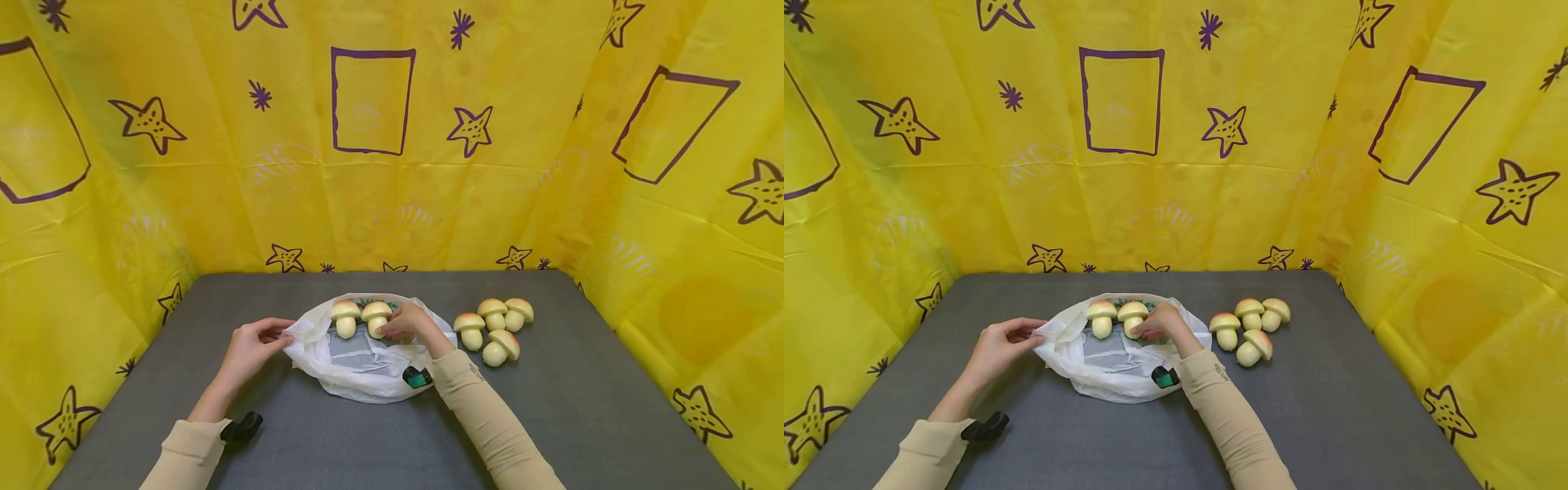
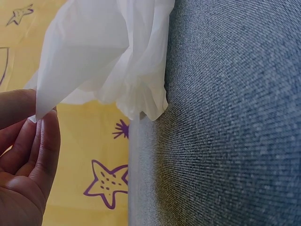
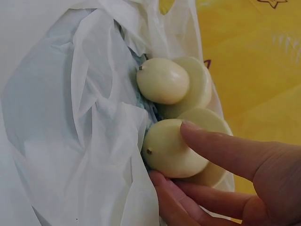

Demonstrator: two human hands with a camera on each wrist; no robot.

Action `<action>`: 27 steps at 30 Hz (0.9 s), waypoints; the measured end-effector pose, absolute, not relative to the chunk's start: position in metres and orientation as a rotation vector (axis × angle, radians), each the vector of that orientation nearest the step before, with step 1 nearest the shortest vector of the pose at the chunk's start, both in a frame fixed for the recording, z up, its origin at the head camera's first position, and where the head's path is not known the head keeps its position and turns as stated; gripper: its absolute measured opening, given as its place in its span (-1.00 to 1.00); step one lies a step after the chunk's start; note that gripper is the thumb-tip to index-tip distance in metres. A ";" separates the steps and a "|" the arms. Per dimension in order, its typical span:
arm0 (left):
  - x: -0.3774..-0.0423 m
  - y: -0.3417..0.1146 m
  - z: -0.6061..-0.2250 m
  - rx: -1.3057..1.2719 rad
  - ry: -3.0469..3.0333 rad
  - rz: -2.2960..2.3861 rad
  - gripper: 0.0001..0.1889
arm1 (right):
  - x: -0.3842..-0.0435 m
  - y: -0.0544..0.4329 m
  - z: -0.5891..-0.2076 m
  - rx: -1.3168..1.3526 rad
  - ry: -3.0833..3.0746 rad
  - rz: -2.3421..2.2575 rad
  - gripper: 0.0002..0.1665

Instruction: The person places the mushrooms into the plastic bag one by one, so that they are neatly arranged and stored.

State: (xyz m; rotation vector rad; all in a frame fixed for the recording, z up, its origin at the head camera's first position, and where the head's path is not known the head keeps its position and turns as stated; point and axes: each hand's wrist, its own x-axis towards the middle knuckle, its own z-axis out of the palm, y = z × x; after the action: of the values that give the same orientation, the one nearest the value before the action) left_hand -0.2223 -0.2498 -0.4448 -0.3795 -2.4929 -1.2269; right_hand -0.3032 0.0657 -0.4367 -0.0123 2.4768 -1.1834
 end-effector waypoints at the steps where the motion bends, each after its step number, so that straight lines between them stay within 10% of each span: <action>1: -0.222 -0.250 -0.445 -0.378 -2.493 -1.231 -0.74 | -0.303 0.066 -0.437 -0.017 2.480 -1.182 -0.65; 27: -0.221 -0.250 -0.443 -0.364 -2.487 -1.238 -0.74 | -0.287 0.091 -0.414 -0.104 2.384 -1.352 -0.59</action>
State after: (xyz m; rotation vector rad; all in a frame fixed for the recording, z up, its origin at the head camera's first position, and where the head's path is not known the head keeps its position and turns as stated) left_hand -0.2213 -0.2505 -0.4426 -0.3635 -2.4869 -1.2376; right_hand -0.2873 0.0905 -0.4143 -0.1035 2.3839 -1.3525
